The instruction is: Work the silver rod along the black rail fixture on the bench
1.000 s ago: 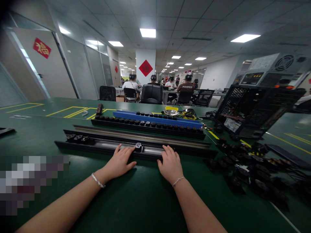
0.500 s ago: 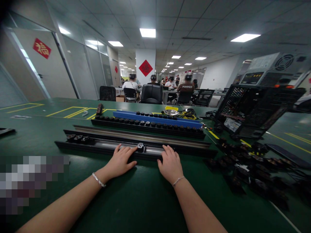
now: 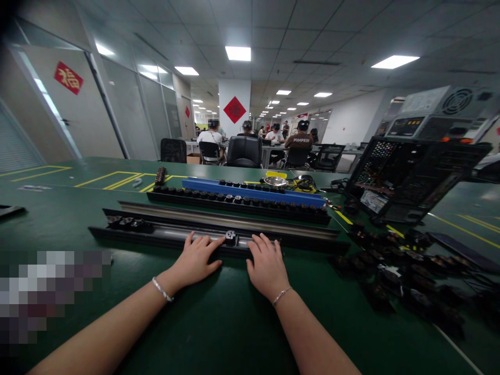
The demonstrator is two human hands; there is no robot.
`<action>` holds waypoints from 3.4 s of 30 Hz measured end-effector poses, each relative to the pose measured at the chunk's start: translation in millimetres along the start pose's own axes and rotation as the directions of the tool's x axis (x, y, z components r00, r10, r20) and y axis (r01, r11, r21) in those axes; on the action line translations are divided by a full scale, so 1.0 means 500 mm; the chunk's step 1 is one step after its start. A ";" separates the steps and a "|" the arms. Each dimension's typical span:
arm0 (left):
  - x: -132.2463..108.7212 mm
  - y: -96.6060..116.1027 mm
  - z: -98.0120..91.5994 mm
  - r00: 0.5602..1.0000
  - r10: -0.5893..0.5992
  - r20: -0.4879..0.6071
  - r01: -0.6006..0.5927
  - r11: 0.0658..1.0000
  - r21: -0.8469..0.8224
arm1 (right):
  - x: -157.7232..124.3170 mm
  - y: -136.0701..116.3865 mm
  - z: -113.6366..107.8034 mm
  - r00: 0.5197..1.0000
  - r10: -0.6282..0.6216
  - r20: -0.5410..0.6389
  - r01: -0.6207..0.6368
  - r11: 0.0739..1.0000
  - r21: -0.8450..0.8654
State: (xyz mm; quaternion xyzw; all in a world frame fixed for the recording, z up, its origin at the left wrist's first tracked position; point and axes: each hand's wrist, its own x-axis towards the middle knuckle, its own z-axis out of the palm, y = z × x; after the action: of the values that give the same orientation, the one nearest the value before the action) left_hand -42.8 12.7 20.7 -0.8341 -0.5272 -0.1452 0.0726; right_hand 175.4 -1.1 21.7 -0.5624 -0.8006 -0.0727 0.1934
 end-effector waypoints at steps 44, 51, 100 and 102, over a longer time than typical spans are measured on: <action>0.009 0.023 -0.013 0.998 -0.041 0.056 0.036 0.996 0.087 | 0.006 -0.009 -0.009 0.995 -0.030 0.090 0.029 0.999 0.014; 0.007 0.021 -0.012 0.997 -0.042 0.063 0.037 0.996 0.077 | 0.005 -0.005 -0.014 0.993 -0.027 0.111 0.027 1.000 0.001; 0.008 0.019 -0.007 0.998 -0.036 0.050 0.032 0.996 0.079 | 0.012 0.017 -0.055 0.978 0.151 0.147 -0.126 0.978 -0.165; 0.007 0.019 -0.007 0.998 -0.037 0.048 0.033 0.996 0.084 | 0.012 0.017 -0.054 0.978 0.155 0.137 -0.132 0.978 -0.163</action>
State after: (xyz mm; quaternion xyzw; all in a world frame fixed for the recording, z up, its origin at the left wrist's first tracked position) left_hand -33.3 10.8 25.3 -0.8242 -0.5491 -0.1037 0.0916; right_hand 187.9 -1.9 47.9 -0.6361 -0.7619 -0.0776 0.0942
